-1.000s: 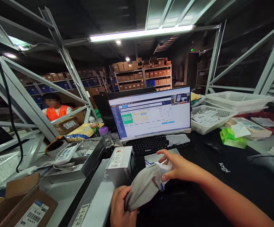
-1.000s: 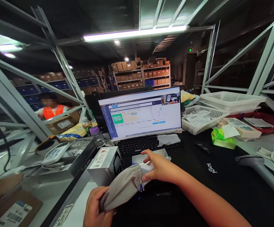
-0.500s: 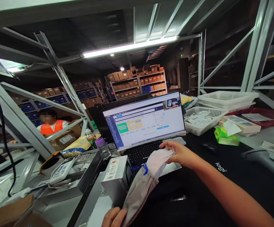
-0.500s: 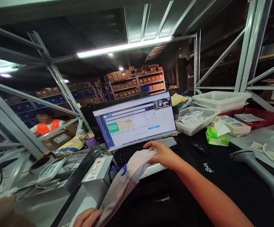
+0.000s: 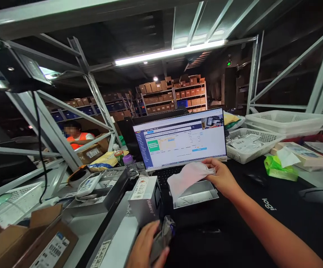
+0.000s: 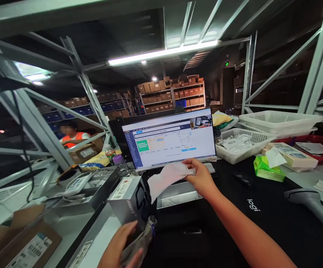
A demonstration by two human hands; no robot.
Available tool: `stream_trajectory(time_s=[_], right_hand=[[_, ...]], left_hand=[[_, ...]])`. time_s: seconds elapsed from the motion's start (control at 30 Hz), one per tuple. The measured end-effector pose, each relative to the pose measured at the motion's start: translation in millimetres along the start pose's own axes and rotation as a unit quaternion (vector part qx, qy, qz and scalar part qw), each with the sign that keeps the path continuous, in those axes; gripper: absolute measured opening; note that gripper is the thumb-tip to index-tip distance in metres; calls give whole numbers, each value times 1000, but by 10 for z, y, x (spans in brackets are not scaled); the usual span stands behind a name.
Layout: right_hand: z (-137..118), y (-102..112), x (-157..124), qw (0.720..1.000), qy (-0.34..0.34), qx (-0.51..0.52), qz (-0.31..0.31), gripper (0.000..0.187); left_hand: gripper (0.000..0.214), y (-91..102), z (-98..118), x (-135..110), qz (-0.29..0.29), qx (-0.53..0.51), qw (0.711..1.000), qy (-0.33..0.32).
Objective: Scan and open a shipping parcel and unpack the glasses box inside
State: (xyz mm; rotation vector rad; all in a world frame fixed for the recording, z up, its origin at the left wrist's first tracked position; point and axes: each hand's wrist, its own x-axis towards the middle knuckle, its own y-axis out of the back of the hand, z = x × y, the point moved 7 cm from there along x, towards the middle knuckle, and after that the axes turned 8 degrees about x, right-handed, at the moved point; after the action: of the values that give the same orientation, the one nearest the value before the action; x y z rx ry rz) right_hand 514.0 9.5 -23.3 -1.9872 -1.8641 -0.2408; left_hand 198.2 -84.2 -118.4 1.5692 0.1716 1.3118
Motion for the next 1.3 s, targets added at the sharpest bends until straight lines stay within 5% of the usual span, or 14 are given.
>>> stream_trajectory(time_s=[0.17, 0.37, 0.57, 0.7, 0.87, 0.93, 1.13, 1.3], right_hand=[[219, -90, -48, 992, -69, 107, -8, 56], [431, -148, -44, 982, -114, 147, -12, 61], [299, -142, -45, 980, -137, 65, -125, 43], [68, 165, -1, 979, -140, -6, -149, 38], [-170, 933, 208, 997, -67, -30, 30, 45], [-156, 1095, 254, 992, -67, -91, 48, 39], [201, 714, 258, 928, -82, -346, -108, 12], [343, 454, 166, 862, -73, -484, -127, 41]], left_hand=[[61, 33, 131, 488, 48, -219, 954, 197], [26, 112, 306, 851, 74, -341, 917, 193], [30, 332, 250, 1052, 126, -368, 899, 204], [37, 334, 96, 1216, 152, -399, 870, 247], [48, 198, -105, 1265, 177, -496, 792, 308], [49, 157, -172, 1254, 184, -514, 773, 323], [50, 89, -277, 1201, 190, -531, 756, 332], [54, 74, -143, 1136, 155, -498, 782, 341]])
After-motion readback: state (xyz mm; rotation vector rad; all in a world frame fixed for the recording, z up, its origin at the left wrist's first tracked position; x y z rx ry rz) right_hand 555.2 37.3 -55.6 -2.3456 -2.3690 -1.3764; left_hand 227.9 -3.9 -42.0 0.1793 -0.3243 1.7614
